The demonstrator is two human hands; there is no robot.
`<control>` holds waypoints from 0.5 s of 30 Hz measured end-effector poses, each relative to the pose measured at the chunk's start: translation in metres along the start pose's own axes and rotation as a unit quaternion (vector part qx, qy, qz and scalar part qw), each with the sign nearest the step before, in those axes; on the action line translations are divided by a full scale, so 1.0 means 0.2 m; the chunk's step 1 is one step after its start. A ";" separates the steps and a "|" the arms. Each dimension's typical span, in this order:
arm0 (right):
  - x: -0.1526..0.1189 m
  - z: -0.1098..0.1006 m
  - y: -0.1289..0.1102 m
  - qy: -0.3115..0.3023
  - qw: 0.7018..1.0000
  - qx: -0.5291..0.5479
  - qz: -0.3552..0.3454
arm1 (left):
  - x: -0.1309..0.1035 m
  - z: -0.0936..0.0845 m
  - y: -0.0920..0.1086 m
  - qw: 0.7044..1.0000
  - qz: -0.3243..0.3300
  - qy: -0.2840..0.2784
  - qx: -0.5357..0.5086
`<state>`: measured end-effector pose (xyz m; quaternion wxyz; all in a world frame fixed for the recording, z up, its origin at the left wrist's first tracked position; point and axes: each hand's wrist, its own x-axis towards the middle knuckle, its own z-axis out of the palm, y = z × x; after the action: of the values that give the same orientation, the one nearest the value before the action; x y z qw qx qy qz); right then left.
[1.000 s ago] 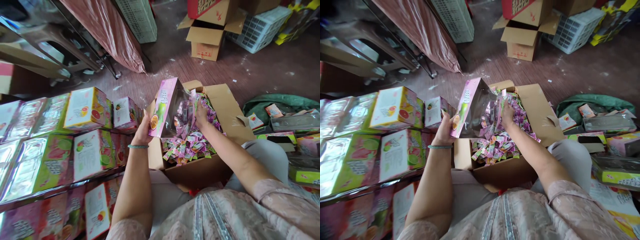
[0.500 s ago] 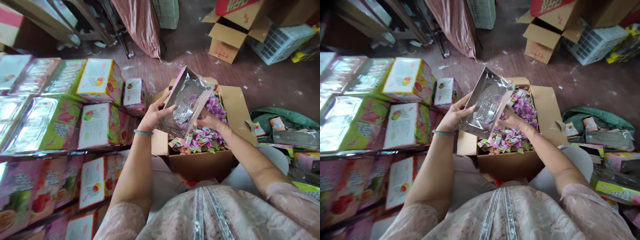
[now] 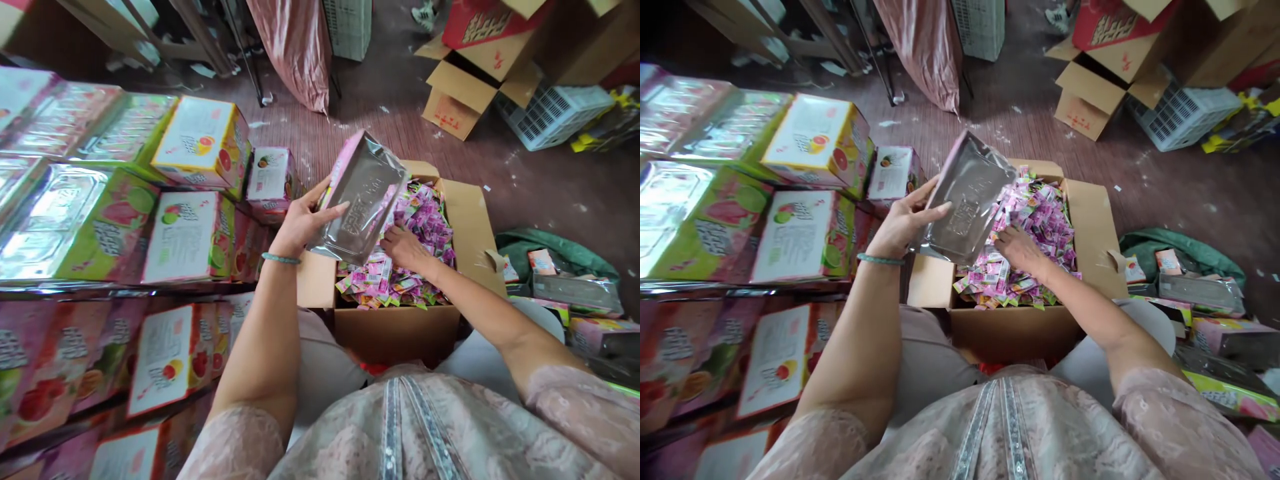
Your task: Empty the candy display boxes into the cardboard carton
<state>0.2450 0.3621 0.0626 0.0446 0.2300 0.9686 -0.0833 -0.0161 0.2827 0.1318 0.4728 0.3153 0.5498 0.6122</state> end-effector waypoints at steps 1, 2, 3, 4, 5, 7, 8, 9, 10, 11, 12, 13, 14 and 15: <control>-0.04 0.00 0.01 0.008 0.998 -0.022 0.050 | 0.00 -0.02 0.01 1.000 0.002 0.027 -0.008; -0.07 0.00 0.03 0.021 0.994 -0.039 0.102 | 0.00 -0.05 0.01 0.998 0.004 0.057 -0.020; -0.08 0.00 0.05 0.033 0.987 -0.050 0.151 | 0.01 -0.07 0.01 0.995 0.006 0.091 -0.035; -0.09 0.01 0.07 0.038 0.979 -0.053 0.195 | 0.01 -0.10 0.02 0.990 0.009 0.127 -0.054; -0.07 0.02 0.09 0.032 0.971 -0.048 0.230 | 0.01 -0.12 0.02 0.984 0.015 0.160 -0.073; 0.01 0.06 0.12 -0.006 0.963 -0.026 0.267 | 0.01 -0.14 0.03 0.972 0.029 0.207 -0.103; 0.08 0.09 0.14 -0.022 0.963 -0.016 0.267 | 0.00 -0.15 0.03 0.969 0.034 0.219 -0.110; 0.16 0.12 0.15 -0.026 0.966 -0.011 0.258 | 0.00 -0.16 0.03 0.967 0.037 0.225 -0.112; 0.24 0.14 0.16 -0.021 0.970 -0.012 0.241 | -0.01 -0.17 0.03 0.967 0.038 0.226 -0.112; 0.33 0.17 0.16 -0.009 0.975 -0.016 0.223 | -0.01 -0.17 0.03 0.967 0.037 0.227 -0.111; 0.41 0.19 0.17 0.003 0.978 -0.020 0.207 | -0.02 -0.18 0.03 0.967 0.035 0.228 -0.111; 0.49 0.20 0.18 0.013 0.981 -0.022 0.194 | -0.02 -0.18 0.03 0.966 0.032 0.229 -0.112; 0.56 0.22 0.19 0.015 0.982 -0.022 0.186 | -0.02 -0.19 0.03 0.966 0.029 0.230 -0.113; 0.63 0.23 0.20 0.013 0.983 -0.019 0.183 | -0.03 -0.19 0.02 0.966 0.025 0.232 -0.112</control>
<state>0.1533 0.4443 -0.0037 0.0511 0.4031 0.9122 -0.0525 -0.0504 0.2633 0.1293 0.3496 0.1236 0.5646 0.7374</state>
